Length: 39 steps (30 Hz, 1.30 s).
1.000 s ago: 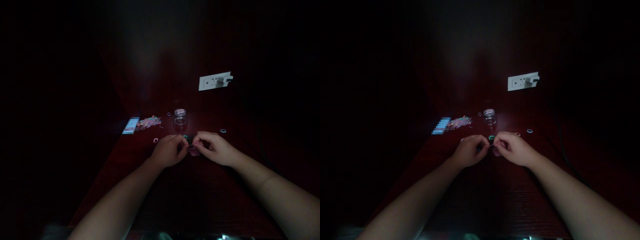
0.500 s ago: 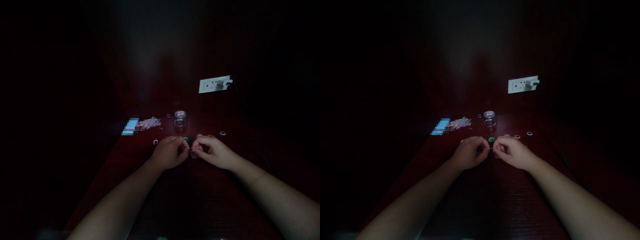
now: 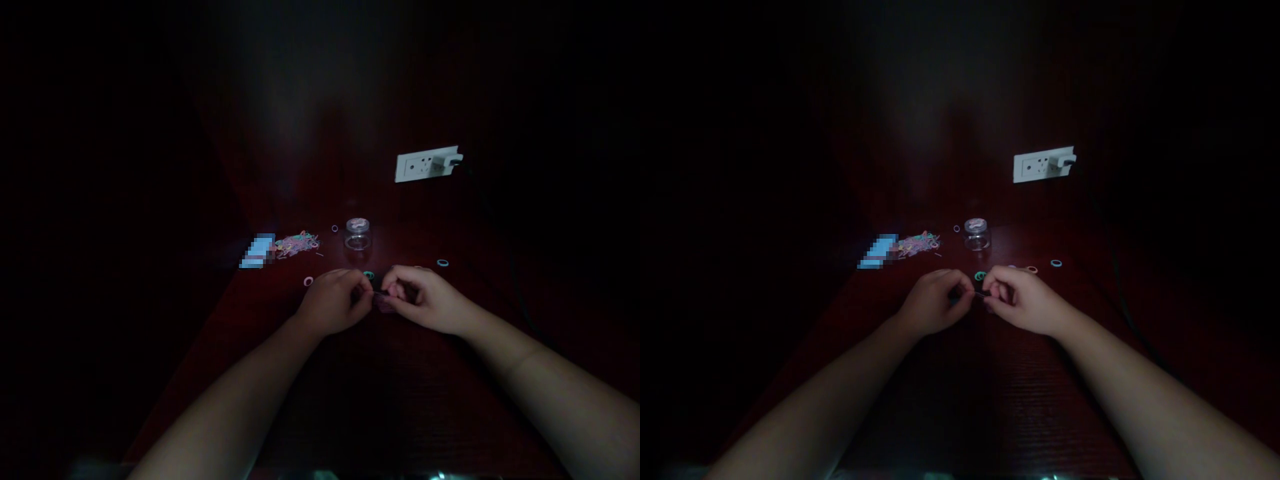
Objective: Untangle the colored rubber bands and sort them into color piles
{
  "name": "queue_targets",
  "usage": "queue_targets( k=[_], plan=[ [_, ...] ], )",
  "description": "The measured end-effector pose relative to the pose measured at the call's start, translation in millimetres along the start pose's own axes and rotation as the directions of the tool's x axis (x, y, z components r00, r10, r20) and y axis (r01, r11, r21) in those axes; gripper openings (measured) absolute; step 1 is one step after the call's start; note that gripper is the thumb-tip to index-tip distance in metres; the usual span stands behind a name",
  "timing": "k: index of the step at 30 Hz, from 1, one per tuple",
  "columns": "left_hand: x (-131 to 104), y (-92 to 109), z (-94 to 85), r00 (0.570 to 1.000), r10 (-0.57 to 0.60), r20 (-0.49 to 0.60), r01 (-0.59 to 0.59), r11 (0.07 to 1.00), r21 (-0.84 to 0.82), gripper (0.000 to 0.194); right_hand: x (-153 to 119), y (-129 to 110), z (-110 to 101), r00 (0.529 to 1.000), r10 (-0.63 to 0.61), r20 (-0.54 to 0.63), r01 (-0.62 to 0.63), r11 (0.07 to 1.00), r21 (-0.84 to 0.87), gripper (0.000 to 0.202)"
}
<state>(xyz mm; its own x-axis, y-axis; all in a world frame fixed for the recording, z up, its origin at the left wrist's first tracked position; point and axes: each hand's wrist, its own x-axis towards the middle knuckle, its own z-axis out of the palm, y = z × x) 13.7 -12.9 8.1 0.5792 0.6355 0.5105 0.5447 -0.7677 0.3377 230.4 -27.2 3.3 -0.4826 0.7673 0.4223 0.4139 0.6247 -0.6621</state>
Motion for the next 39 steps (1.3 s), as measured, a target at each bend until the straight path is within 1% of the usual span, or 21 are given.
queue_targets(
  k=[4,6,8,13,18,20,23,28,39],
  plan=[
    [-0.3,-1.1,0.0,1.0,0.004,0.013,-0.004,1.0,-0.007,0.006,-1.1,0.4,1.0,1.0,-0.022,0.012,0.022,1.0,-0.01,0.009],
    [-0.7,-1.2,-0.4,1.0,-0.004,0.016,0.004,1.0,-0.01,0.006,-1.6,-0.7,1.9,1.0,0.001,-0.002,-0.001,1.0,-0.001,0.006],
    [-1.0,-1.1,-0.7,1.0,-0.014,0.015,0.014,1.0,-0.013,0.005,-1.5,-2.0,2.7,1.0,0.018,-0.002,-0.018,1.0,0.001,0.007],
    [-1.5,-2.1,-0.5,1.0,-0.011,0.024,0.012,1.0,-0.013,0.005,0.5,-3.2,2.8,1.0,-0.015,0.028,0.016,0.999,-0.028,0.01],
    [-1.9,-3.0,-0.5,1.0,0.001,0.024,0.0,1.0,-0.03,0.005,1.2,-3.1,2.8,0.999,0.034,0.037,-0.034,0.999,-0.003,0.01],
    [-2.0,-2.9,-0.4,1.0,0.007,0.025,-0.006,0.999,-0.041,0.005,1.3,-3.5,2.7,0.998,0.035,0.043,-0.036,0.999,0.007,0.011],
    [-2.1,-3.4,0.6,1.0,0.02,0.015,-0.019,0.998,-0.059,0.009,1.5,-4.1,2.2,0.998,0.031,0.047,-0.031,0.999,0.008,0.011],
    [-1.8,-4.7,2.2,0.999,0.044,0.022,-0.042,0.998,-0.054,0.008,0.9,-2.7,2.5,0.997,0.055,0.048,-0.056,0.998,0.013,0.012],
    [-2.2,-4.2,1.9,1.0,0.005,0.031,-0.004,0.999,-0.05,0.007,0.3,-1.6,0.5,0.992,0.099,0.075,-0.106,0.99,0.09,0.014]
  ],
)
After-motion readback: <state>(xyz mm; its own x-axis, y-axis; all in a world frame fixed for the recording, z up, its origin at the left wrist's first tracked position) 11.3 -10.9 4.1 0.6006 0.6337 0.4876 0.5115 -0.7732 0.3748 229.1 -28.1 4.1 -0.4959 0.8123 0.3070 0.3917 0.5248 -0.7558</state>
